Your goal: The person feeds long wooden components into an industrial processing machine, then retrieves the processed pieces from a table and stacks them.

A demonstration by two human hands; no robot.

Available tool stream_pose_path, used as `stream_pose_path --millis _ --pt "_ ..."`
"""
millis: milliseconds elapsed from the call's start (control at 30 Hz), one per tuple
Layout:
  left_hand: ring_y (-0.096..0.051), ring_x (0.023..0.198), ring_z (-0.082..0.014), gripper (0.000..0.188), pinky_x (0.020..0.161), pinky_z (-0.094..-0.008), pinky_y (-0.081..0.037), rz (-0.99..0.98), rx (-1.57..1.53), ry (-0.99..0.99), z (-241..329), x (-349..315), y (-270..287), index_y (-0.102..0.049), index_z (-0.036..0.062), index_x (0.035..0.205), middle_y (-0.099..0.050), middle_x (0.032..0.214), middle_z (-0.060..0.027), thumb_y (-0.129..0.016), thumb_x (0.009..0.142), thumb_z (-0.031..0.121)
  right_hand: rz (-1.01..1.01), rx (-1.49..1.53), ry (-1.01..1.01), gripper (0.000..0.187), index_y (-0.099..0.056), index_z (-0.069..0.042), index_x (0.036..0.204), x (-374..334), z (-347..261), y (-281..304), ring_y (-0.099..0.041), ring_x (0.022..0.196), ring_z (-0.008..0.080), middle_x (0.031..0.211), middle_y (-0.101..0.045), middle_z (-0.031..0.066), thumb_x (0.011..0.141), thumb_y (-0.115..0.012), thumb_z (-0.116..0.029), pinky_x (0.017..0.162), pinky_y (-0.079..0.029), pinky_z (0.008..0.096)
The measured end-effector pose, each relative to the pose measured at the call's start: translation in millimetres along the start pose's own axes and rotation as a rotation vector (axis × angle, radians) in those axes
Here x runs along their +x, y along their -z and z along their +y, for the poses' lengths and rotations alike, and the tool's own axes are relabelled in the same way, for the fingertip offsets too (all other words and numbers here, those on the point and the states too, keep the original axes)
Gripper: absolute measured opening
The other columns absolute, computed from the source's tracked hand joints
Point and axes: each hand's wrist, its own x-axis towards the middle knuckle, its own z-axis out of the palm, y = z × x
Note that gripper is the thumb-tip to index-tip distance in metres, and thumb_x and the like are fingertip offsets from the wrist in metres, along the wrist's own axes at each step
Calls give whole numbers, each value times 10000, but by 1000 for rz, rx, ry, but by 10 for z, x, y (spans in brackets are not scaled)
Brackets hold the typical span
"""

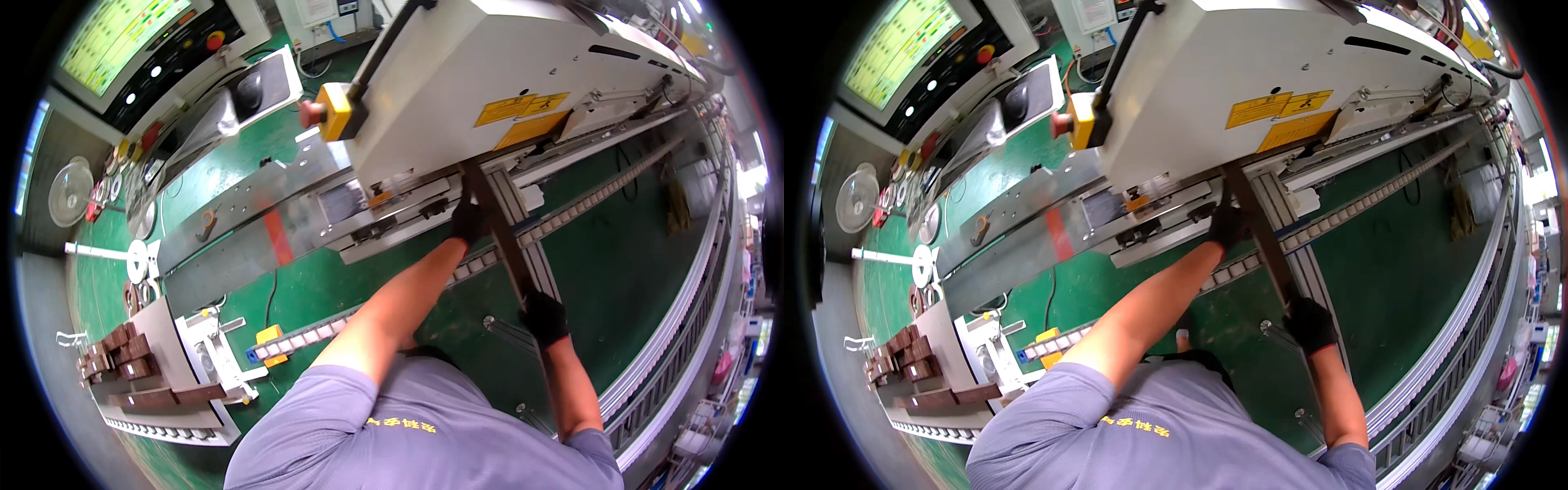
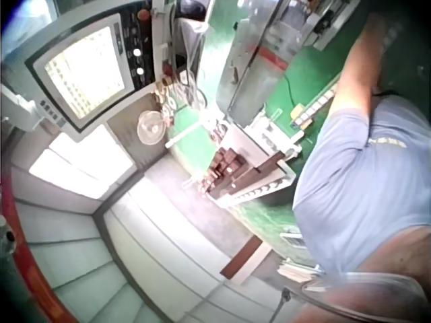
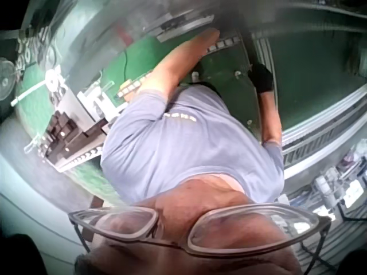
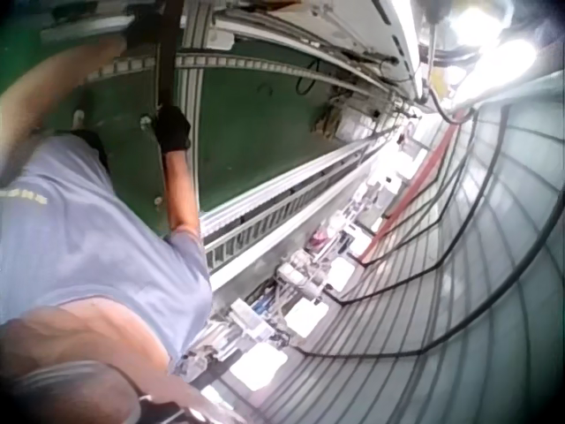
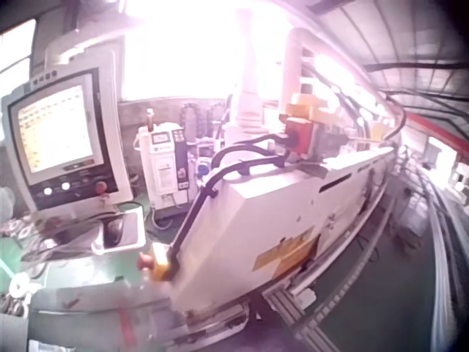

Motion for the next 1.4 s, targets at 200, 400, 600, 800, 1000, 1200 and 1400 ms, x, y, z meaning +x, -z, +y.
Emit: stream_pose_path --millis 200,400,600,800,1000,1200,1400 --pt "-685 968 -300 654 880 -425 -547 203 419 -614 68 -91 652 -528 70 1386 -703 1048 -168 -757 810 278 160 -76 81 577 -528 -66 1361 121 426 80 -558 1177 295 1313 -558 147 849 -673 -289 990 -471 396" --pt "-589 1089 -373 386 976 -448 -456 1218 640 -708 -10 -2197 3569 -618 15 1153 -637 1109 -196 -703 821 194 87 310 32 424 -477 13 1400 -230 327 -665 -498 1308 234 1394 -528 154 987 -490 -83 1120 -371 352" --pt "-410 1344 -389 1008 1141 -442 -316 2122 614 640 -1425 -5312 5958 -339 -25 1471 -449 1444 -244 -784 732 498 -104 197 462 310 -606 -8 1252 -41 -1271 -647 -615 1092 284 1207 -634 196 962 -550 -103 951 -486 367" --pt "-431 1351 -388 1198 1099 -471 -391 2195 41 898 -1766 -6425 7037 -178 -2 1531 -352 1513 -251 -805 678 559 -257 528 555 349 -600 -1 1206 -77 -2572 -259 -625 845 242 987 -662 178 906 -680 -158 762 -510 380" --pt "-482 1303 -398 1224 1056 -477 -438 2176 43 903 -2156 -6850 7846 -160 34 1547 -348 1514 -243 -813 661 569 -378 297 637 272 -619 -8 1086 -156 -3098 -116 -488 686 142 752 -560 64 857 -716 -117 632 -464 309" --pt "-538 1237 -387 1084 996 -471 -491 2171 68 754 -2204 -7007 7705 -210 -5 1524 -440 1424 -270 -755 691 423 -593 447 560 145 -616 -30 986 -340 -3711 51 -442 671 121 733 -519 24 874 -699 -71 626 -428 288" --pt "-491 1262 -444 1043 1059 -483 -436 2362 22 494 -2725 -7182 6644 -298 -21 1473 -476 1380 -310 -832 644 321 -440 303 793 137 -607 -52 942 65 -4020 -123 -424 630 170 676 -462 63 844 -701 -74 581 -400 346"
